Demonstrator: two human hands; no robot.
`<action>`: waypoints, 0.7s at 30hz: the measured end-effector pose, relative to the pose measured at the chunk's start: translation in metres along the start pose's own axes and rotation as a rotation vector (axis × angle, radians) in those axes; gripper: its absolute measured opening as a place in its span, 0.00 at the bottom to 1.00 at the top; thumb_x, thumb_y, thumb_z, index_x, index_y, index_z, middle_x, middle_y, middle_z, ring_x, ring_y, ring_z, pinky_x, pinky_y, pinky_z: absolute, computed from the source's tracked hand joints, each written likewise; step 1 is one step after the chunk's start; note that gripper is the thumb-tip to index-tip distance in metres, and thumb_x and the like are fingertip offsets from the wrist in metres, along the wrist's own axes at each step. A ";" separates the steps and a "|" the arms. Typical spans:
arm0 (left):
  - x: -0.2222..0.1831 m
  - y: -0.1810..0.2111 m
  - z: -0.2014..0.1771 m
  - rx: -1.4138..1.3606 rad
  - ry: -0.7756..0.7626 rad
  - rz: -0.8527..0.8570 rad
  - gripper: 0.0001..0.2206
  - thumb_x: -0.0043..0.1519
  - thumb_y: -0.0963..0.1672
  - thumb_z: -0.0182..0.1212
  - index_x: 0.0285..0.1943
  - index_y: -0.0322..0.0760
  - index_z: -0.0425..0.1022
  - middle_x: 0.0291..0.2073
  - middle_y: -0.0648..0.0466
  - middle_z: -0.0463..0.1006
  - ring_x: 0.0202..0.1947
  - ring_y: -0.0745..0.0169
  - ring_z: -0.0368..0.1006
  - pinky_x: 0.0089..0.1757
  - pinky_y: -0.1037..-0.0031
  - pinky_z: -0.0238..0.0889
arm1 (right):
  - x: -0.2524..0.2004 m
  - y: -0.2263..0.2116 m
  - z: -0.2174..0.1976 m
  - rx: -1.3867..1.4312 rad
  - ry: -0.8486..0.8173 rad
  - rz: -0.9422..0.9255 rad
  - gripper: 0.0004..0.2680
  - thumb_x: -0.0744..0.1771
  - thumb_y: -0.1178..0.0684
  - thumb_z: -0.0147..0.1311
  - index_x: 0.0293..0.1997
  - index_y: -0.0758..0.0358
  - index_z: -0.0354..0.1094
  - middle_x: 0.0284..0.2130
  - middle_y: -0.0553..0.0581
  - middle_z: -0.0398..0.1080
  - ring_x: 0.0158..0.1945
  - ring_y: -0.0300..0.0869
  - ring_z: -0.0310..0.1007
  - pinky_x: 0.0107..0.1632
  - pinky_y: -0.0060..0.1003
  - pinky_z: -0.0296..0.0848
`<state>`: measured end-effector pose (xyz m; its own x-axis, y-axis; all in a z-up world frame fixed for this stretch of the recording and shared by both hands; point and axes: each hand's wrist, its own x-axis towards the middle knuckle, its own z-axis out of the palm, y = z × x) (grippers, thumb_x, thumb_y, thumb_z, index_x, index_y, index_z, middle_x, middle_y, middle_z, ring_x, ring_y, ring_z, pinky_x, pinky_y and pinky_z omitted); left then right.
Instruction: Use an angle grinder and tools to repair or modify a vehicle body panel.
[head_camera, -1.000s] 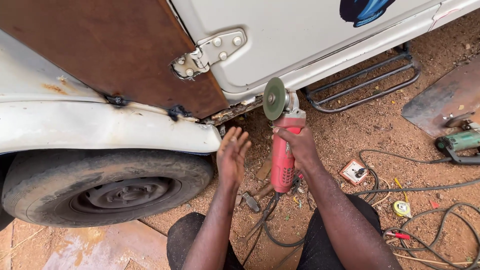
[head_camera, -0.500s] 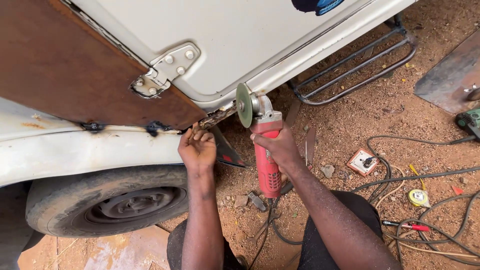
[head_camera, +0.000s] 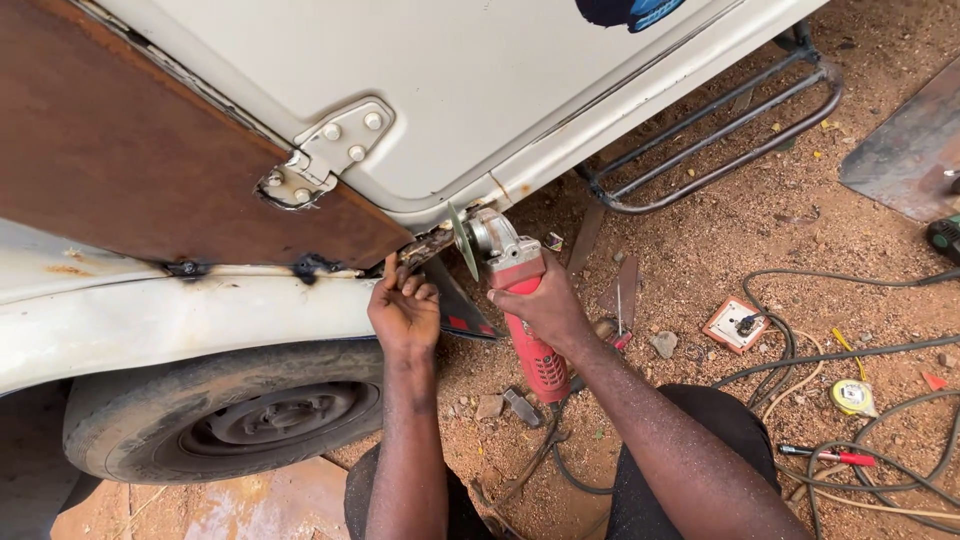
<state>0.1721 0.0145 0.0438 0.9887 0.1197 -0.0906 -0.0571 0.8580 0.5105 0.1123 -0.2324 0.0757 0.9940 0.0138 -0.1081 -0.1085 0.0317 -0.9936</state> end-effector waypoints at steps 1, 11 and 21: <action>-0.003 -0.001 0.006 -0.008 0.000 0.007 0.26 0.63 0.40 0.52 0.74 0.30 0.62 0.30 0.59 0.68 0.27 0.70 0.64 0.31 0.78 0.59 | 0.000 -0.002 0.002 -0.007 -0.006 -0.004 0.21 0.60 0.52 0.68 0.54 0.62 0.62 0.42 0.56 0.73 0.44 0.41 0.79 0.48 0.39 0.82; -0.100 -0.067 -0.027 0.783 -0.013 -0.131 0.33 0.60 0.35 0.50 0.79 0.33 0.56 0.55 0.54 0.72 0.48 0.64 0.69 0.48 0.68 0.68 | -0.005 -0.011 0.030 -0.471 0.114 -0.057 0.34 0.57 0.45 0.70 0.66 0.63 0.53 0.48 0.62 0.72 0.50 0.50 0.77 0.53 0.47 0.77; -0.121 -0.105 0.018 1.220 -0.248 0.098 0.43 0.51 0.46 0.77 0.72 0.33 0.53 0.64 0.44 0.70 0.64 0.56 0.69 0.61 0.64 0.63 | -0.001 -0.031 0.057 -0.534 0.207 -0.170 0.35 0.57 0.44 0.70 0.68 0.62 0.52 0.53 0.65 0.72 0.55 0.55 0.75 0.56 0.51 0.74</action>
<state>0.0605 -0.0991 0.0168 0.9946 -0.0539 0.0888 -0.0975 -0.1875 0.9774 0.1140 -0.1763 0.1082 0.9842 -0.1443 0.1029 0.0189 -0.4916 -0.8706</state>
